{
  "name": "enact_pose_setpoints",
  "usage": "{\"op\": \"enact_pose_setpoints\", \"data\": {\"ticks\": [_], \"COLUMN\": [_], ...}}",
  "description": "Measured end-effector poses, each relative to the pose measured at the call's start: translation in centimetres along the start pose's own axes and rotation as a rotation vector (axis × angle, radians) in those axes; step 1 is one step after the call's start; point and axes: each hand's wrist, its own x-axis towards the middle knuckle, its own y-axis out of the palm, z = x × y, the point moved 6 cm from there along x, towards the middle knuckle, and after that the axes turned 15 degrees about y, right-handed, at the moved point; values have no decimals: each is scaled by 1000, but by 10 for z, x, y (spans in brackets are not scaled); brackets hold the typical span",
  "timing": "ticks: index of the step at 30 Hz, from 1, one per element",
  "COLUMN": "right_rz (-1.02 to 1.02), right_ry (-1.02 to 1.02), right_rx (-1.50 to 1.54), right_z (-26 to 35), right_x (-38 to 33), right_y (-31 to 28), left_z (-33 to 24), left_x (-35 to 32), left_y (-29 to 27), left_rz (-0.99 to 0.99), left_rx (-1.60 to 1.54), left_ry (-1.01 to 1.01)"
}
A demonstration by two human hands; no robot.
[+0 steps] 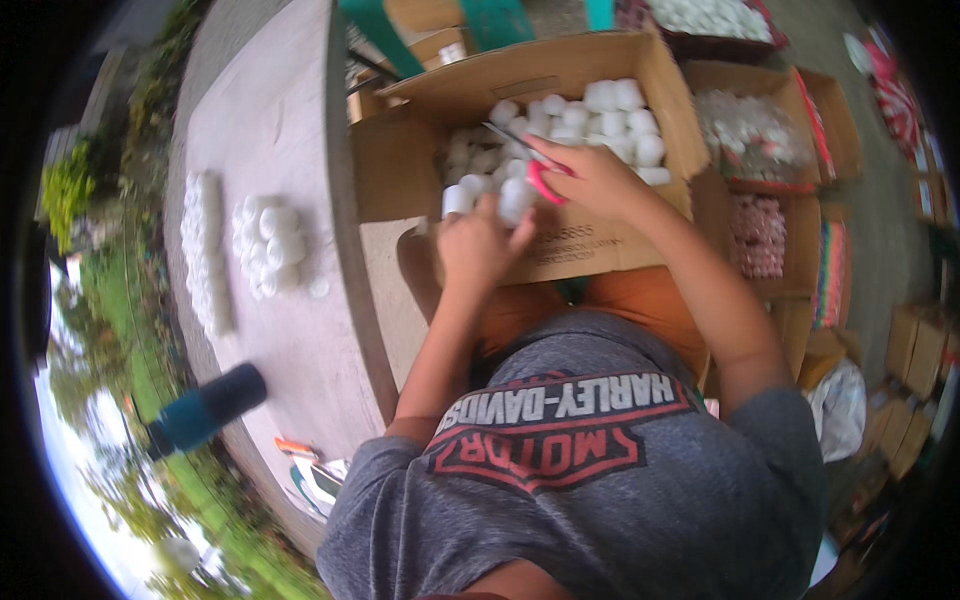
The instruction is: The person threads white cylindrical foam pieces onto a string using a metal tool, then cuts the string with scissors. The person repeats this process with multiple foam pieces, placing the finished strings into a cardboard box.
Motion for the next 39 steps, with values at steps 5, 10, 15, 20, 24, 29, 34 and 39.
{"op": "enact_pose_setpoints", "data": {"ticks": [5,10,15,20,24,29,34,39], "right_rz": [-220,-283,-266,-23,154,339,457,423], "right_ry": [-44,-51,-773,-1289,-1301,-1644,-1792,-1641], "right_rx": [26,174,-319,-435,-707,-720,-576,-826], "right_z": [-22,-21,150,236,257,300,304,300], "right_x": [-18,-13,-52,-64,-47,-103,-148,-135], "right_y": [-7,1,70,184,246,338,479,505], "left_z": [-4,3,4,21,9,19,9,22], "left_x": [-6,-12,-18,12,23,7,-6,-23], "left_y": [14,25,33,63,54,47,40,42], "left_rz": [-78,-118,-503,-178,-125,-140,-159,-179], "left_rx": [-58,-165,-337,-446,-283,-289,-316,-309], "left_ry": [74,120,248,115,19,-48,4,-31]}}
